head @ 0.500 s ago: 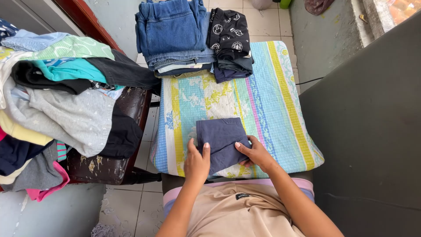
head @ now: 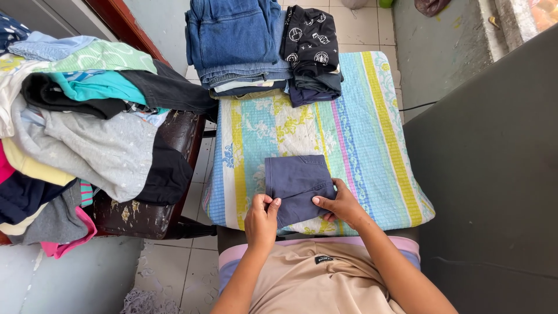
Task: A person folds various items of clothing, including jeans, shirts, and shorts, on a small table and stacks them neatly.
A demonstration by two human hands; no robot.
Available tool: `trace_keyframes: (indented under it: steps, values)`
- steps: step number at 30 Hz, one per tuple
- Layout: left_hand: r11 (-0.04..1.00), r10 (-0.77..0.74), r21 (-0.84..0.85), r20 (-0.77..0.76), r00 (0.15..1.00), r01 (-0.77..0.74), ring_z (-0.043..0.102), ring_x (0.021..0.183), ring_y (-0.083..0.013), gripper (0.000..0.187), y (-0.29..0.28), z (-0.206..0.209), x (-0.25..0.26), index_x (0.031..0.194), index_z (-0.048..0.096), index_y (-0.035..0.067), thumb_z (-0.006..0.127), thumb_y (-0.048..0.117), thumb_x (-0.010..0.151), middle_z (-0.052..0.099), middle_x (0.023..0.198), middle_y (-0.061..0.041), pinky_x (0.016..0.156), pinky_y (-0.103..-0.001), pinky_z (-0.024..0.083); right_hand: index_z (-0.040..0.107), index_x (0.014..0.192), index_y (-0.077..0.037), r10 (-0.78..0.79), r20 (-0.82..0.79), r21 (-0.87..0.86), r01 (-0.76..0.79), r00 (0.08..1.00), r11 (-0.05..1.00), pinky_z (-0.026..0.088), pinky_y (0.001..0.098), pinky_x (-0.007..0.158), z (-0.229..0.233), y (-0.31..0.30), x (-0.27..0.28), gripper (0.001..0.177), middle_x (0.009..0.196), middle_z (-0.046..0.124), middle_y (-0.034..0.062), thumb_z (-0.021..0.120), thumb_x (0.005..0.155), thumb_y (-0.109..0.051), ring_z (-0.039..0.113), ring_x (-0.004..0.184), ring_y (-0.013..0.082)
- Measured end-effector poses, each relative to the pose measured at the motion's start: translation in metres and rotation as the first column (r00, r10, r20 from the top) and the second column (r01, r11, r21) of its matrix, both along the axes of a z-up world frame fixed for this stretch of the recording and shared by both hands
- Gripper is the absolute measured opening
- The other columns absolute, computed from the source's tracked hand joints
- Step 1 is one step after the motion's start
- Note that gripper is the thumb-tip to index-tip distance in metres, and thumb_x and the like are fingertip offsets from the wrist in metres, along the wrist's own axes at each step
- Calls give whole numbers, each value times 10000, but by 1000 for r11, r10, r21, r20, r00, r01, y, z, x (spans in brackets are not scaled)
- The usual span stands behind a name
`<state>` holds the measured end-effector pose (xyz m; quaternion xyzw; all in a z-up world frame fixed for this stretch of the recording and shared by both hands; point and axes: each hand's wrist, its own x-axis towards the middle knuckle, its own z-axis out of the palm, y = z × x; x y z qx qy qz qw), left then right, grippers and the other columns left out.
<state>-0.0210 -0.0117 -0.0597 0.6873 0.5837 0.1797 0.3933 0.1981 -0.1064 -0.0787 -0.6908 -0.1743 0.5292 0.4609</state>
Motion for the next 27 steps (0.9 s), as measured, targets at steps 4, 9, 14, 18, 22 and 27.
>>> trace_keyframes:
  steps: [4, 9, 14, 18, 22, 27]
  values:
    - [999, 40, -11, 75, 996, -39, 707, 1008, -428, 298, -2, -31, -1, 1084, 587, 170, 670, 431, 965, 759, 1005, -169, 857, -526, 552, 397, 1458, 1, -18, 13, 1, 18, 1000, 1000, 623, 328, 428, -7, 1, 0, 854, 785, 689, 271, 899, 807, -229, 718, 509, 318]
    - [415, -368, 886, -45, 929, 208, 590, 797, -255, 101, -14, -6, -4, 1016, 613, 127, 654, 219, 1018, 630, 930, -28, 733, -401, 476, 414, 1415, -136, -27, -20, -131, 25, 999, 991, 531, 358, 429, 12, 5, -4, 825, 775, 653, 183, 858, 743, -318, 636, 495, 260]
    - [748, -262, 617, -60, 963, 242, 632, 871, -280, 208, 9, -37, -8, 1116, 626, 168, 554, 341, 1025, 700, 997, -28, 732, -425, 469, 408, 1418, -135, -30, -18, -128, 27, 999, 991, 533, 355, 430, 14, 5, -4, 818, 783, 658, 192, 848, 753, -322, 634, 491, 259]
    - [893, -207, 387, -99, 973, 230, 695, 939, -307, 299, 15, -57, -11, 1204, 639, 175, 471, 371, 1052, 747, 1084, -54, 767, -465, 542, 424, 1399, -131, -34, -17, -128, 32, 999, 991, 537, 354, 431, 19, 5, -6, 806, 746, 659, 189, 850, 746, -335, 636, 490, 260]
    - [743, -183, 588, -282, 942, 320, 617, 974, -309, 201, 3, -10, -5, 1194, 639, 155, 559, 237, 1029, 623, 1072, -76, 834, -449, 506, 426, 1431, -140, -42, -23, -151, 39, 999, 988, 556, 361, 467, 40, 7, -9, 845, 775, 671, 194, 847, 733, -361, 644, 515, 260]
    - [454, -407, 740, -324, 854, 497, 419, 1460, -356, 493, -13, 32, 14, 1416, 574, 107, 446, 425, 1061, 474, 1568, -137, 1189, -616, 260, 434, 1397, -147, -50, -25, -184, 45, 998, 982, 530, 350, 455, 47, 8, -11, 779, 872, 692, 182, 839, 762, -348, 625, 508, 246]
